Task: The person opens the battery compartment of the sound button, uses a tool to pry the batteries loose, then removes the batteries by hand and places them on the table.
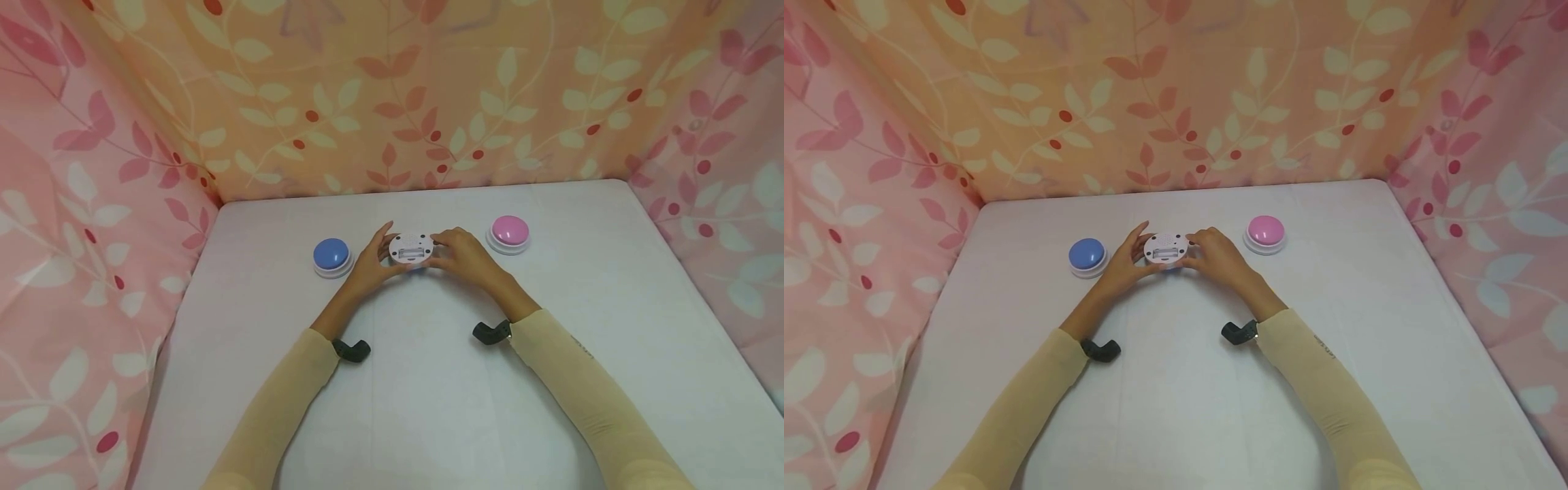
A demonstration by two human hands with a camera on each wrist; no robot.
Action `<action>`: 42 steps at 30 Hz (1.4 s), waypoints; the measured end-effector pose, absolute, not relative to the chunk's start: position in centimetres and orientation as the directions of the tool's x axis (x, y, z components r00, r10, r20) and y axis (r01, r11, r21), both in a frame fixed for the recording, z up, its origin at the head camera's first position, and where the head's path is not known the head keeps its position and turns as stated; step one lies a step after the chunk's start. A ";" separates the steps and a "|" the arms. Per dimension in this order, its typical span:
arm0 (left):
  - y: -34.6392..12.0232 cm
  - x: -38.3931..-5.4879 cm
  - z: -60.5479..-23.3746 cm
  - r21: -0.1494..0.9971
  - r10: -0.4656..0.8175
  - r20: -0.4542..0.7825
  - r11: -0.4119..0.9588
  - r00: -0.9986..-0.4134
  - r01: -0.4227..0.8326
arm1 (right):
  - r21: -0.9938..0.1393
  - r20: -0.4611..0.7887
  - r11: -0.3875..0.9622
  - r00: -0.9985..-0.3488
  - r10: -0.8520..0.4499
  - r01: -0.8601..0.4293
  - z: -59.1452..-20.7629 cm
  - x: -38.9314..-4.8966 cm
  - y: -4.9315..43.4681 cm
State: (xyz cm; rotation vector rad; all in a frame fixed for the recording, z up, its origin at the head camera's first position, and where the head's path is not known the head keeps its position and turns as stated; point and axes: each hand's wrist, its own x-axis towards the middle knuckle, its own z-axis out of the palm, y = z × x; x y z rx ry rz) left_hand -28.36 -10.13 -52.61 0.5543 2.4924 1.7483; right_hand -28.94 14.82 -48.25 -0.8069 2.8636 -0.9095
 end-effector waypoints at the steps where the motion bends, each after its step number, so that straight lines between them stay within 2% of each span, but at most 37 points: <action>1: -10.2 -28.4 -52.6 0.917 0.318 0.166 0.299 -0.934 0.265 | -0.548 0.123 0.695 -0.866 -0.484 -0.466 -48.2 -28.9 14.8; 19: -10.8 -28.5 -52.2 0.937 0.329 0.149 0.255 -0.933 0.239 | -0.551 0.105 0.710 -0.881 -0.462 -0.438 -47.4 -28.6 15.2; 29: -13.3 -27.8 -49.6 0.933 0.322 0.143 0.273 -0.936 0.236 | -0.573 0.115 0.716 -0.904 -0.412 -0.399 -44.7 -27.6 15.3; 34: -15.7 -26.6 -46.7 0.924 0.306 0.146 0.299 -0.941 0.240 | -0.537 0.148 0.707 -0.877 -0.458 -0.460 -43.1 -27.1 13.9; 38: -17.8 -25.3 -44.3 0.879 0.287 0.194 0.374 -0.938 0.296 | -0.517 0.192 0.670 -0.835 -0.516 -0.533 -41.9 -27.0 12.1; 42: -19.8 -25.3 -44.2 0.840 0.256 0.230 0.435 -0.939 0.324 | -0.484 0.205 0.650 -0.798 -0.567 -0.586 -41.1 -27.4 10.2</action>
